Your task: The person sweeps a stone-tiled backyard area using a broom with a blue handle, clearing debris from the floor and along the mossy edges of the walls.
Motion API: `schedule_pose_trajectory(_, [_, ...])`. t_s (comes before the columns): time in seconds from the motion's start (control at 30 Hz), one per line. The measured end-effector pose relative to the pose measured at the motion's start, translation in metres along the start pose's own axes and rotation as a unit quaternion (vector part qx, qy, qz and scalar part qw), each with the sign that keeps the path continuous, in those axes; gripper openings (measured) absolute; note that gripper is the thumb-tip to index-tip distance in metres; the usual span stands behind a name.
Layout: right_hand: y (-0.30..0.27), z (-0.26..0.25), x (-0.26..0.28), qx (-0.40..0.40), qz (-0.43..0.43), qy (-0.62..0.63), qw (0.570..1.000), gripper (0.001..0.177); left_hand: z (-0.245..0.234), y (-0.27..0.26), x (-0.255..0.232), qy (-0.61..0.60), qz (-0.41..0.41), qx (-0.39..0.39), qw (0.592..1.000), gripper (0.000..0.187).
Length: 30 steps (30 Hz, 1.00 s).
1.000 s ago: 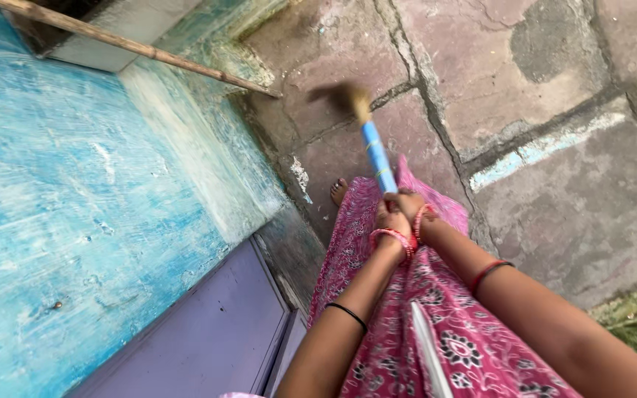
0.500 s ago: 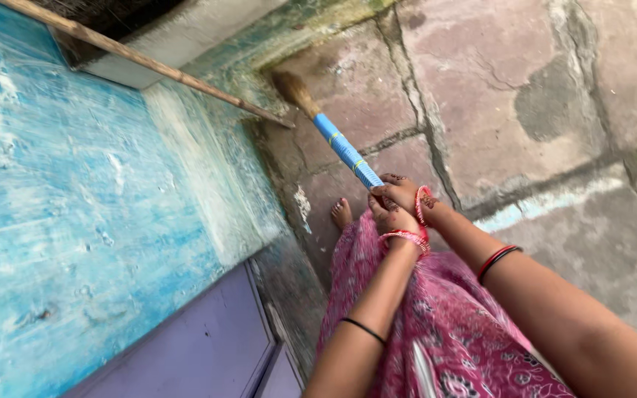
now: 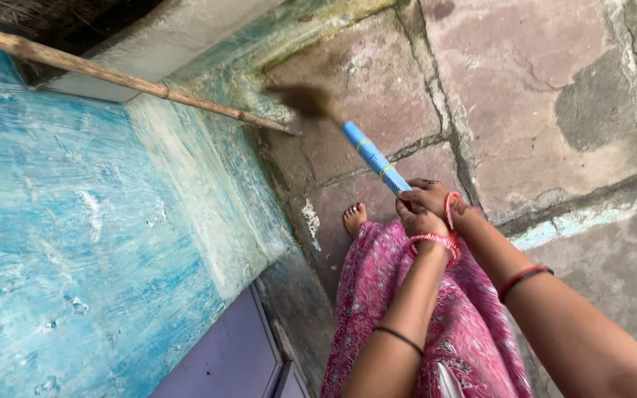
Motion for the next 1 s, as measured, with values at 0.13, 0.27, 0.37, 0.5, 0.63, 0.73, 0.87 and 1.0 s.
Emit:
schedule_pose_trajectory(0.13, [-0.038,-0.017,0.06,-0.033,0.163,0.059,0.984,0.057,-0.019,-0.026,-0.001,-0.142,0.108,0.031,0.984,0.039])
schedule_pose_trajectory(0.27, [-0.05,-0.053,0.139,0.033,0.186,0.084,0.978,0.06,-0.005,-0.061,-0.034,-0.319,0.059,0.02,0.946,0.046])
schedule_pose_trajectory(0.37, [-0.022,-0.076,0.176,0.081,0.153,0.018,0.985,0.053,0.025,-0.072,-0.069,-0.333,-0.069,-0.048,0.939,0.047])
schedule_pose_trajectory(0.5, [0.037,-0.078,0.215,0.07,-0.5,-0.223,0.834,0.025,0.062,-0.043,-0.116,-0.357,-0.054,-0.118,0.925,0.047])
schedule_pose_trajectory(0.63, [0.115,-0.037,0.186,0.171,0.062,-0.141,0.973,0.059,0.069,0.016,-0.147,-0.429,-0.108,-0.126,0.888,0.042])
schedule_pose_trajectory(0.73, [0.153,-0.006,0.154,0.197,0.089,-0.119,0.969,0.057,0.065,0.06,-0.149,-0.358,-0.176,-0.148,0.905,0.042])
schedule_pose_trajectory(0.87, [0.155,0.033,0.073,0.192,0.094,-0.066,0.975,0.05,0.049,0.082,-0.1,-0.125,-0.107,-0.143,0.976,0.046])
schedule_pose_trajectory(1.0, [0.102,0.009,0.016,0.071,0.146,0.025,0.986,0.052,0.028,0.05,-0.036,0.125,-0.08,-0.065,0.987,0.048])
Point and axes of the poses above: each hand's wrist, its own y-axis towards the middle knuckle, its own z-axis out of the palm, x = y × z, the point moved 3 cm from there along y, towards the middle knuckle, and after that the axes turned 12 degrees about -x, right-handed, at the moved point
